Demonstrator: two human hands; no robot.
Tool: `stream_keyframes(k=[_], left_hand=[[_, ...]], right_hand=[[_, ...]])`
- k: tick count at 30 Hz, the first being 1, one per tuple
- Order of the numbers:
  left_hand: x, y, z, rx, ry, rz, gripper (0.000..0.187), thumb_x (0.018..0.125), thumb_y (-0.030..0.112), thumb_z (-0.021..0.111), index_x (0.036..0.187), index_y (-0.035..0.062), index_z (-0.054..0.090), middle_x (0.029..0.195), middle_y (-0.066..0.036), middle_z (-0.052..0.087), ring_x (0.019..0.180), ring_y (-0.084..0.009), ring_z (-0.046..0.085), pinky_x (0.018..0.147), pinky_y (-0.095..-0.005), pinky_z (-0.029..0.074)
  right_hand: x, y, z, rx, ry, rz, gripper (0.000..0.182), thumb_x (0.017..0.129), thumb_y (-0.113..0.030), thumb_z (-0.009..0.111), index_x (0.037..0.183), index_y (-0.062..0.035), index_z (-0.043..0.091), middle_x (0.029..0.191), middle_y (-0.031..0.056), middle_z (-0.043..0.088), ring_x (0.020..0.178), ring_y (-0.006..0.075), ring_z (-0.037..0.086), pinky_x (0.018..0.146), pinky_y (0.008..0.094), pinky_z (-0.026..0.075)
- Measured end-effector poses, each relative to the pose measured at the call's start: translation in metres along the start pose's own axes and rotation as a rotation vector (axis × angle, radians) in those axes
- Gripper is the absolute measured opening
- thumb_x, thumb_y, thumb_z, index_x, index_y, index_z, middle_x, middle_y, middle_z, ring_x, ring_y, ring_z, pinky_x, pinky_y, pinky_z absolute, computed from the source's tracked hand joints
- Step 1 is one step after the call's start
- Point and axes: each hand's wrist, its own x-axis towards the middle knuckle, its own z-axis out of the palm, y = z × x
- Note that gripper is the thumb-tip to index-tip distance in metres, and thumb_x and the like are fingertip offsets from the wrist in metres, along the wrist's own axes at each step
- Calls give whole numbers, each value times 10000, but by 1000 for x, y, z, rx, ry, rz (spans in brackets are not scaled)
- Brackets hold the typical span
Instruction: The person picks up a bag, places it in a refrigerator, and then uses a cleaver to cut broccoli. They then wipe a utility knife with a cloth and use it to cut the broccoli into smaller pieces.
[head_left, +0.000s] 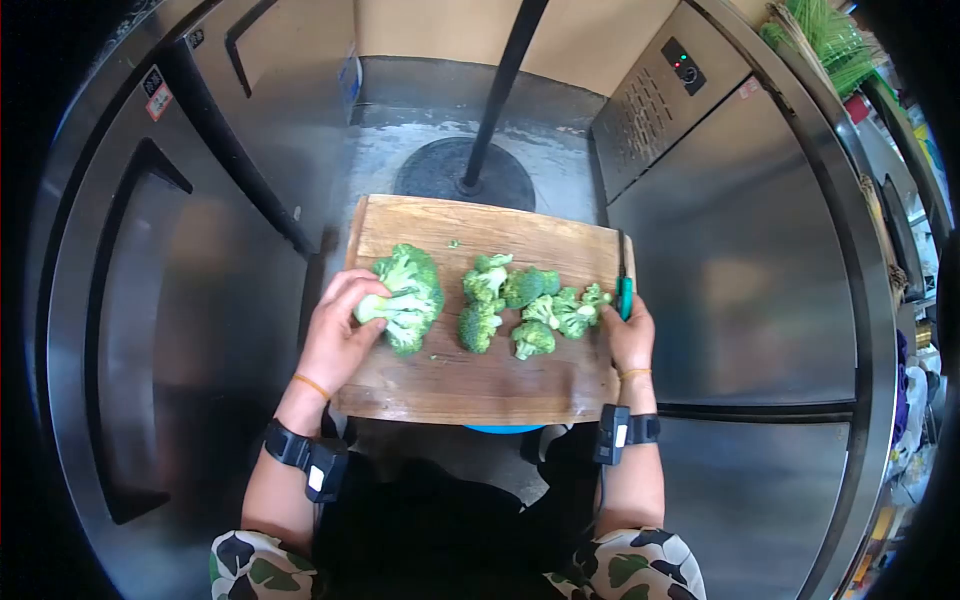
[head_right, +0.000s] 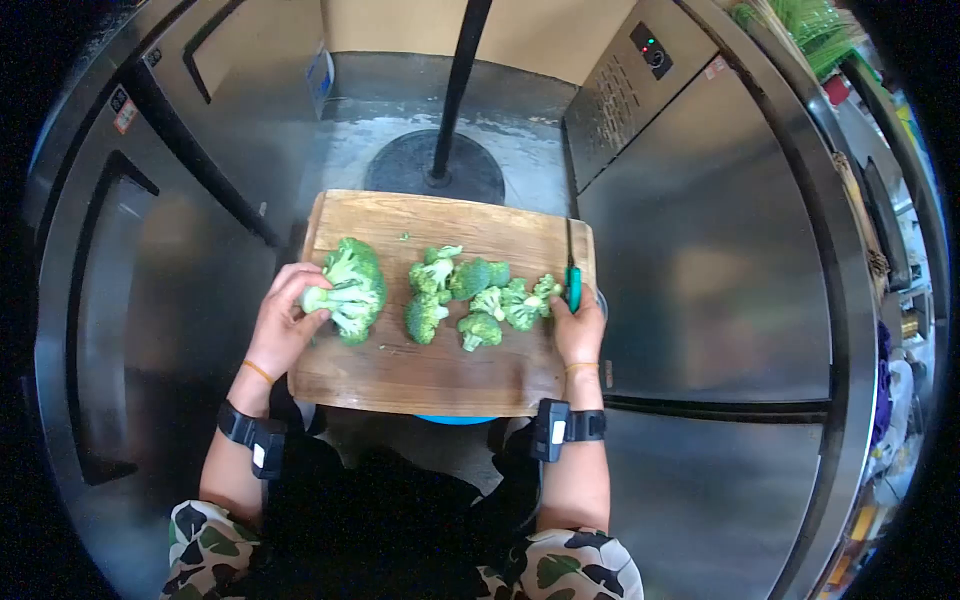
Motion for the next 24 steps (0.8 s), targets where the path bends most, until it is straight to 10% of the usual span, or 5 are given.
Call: stream_keyframes(k=[4, 9, 11, 14, 24], left_hand=[[1, 2, 4, 16, -7, 34, 306, 705, -19, 740, 965, 71, 608, 1069, -102, 585, 1063, -289, 575, 869, -349, 475], [3, 11, 12, 256, 96, 71, 363, 689, -7, 720, 1001, 80, 556, 1050, -118, 585, 1040, -350, 564, 901, -393, 452], [3, 13, 15, 280, 114, 52, 380, 686, -20, 708, 1013, 74, 540, 1064, -120, 575, 1044, -351, 566, 894, -398, 460], [4, 17, 18, 261, 136, 75, 377, 682, -37, 694, 1009, 70, 540, 1102, -129, 553, 1047, -350, 569, 884, -402, 471], [3, 17, 21, 263, 138, 91, 408, 652, -64, 705, 1001, 79, 551, 1094, -113, 547, 1049, -310, 574, 865, -363, 475]], right_hand=[[-11, -25, -9, -179, 151, -260, 265, 837, -81, 675, 1081, -6, 602, 976, 178, 616, 904, 325, 608, 799, 373, 477], [-45, -82, 11, -110, 44, -303, 183, 933, -165, 622, 1026, -17, 569, 858, 130, 631, 771, 224, 596, 704, 349, 480], [-65, -85, 37, -130, -99, -326, 321, 944, -203, 606, 1181, -28, 476, 648, 124, 604, 512, 246, 605, 461, 376, 457], [-103, -121, 59, 146, -540, -115, 341, 964, -266, 567, 1123, -13, 404, 631, 195, 605, 544, 348, 630, 475, 435, 479], [-136, -114, 89, -62, -646, -358, 273, 979, -267, 537, 1063, -35, 419, 616, 196, 562, 583, 389, 604, 514, 479, 446]])
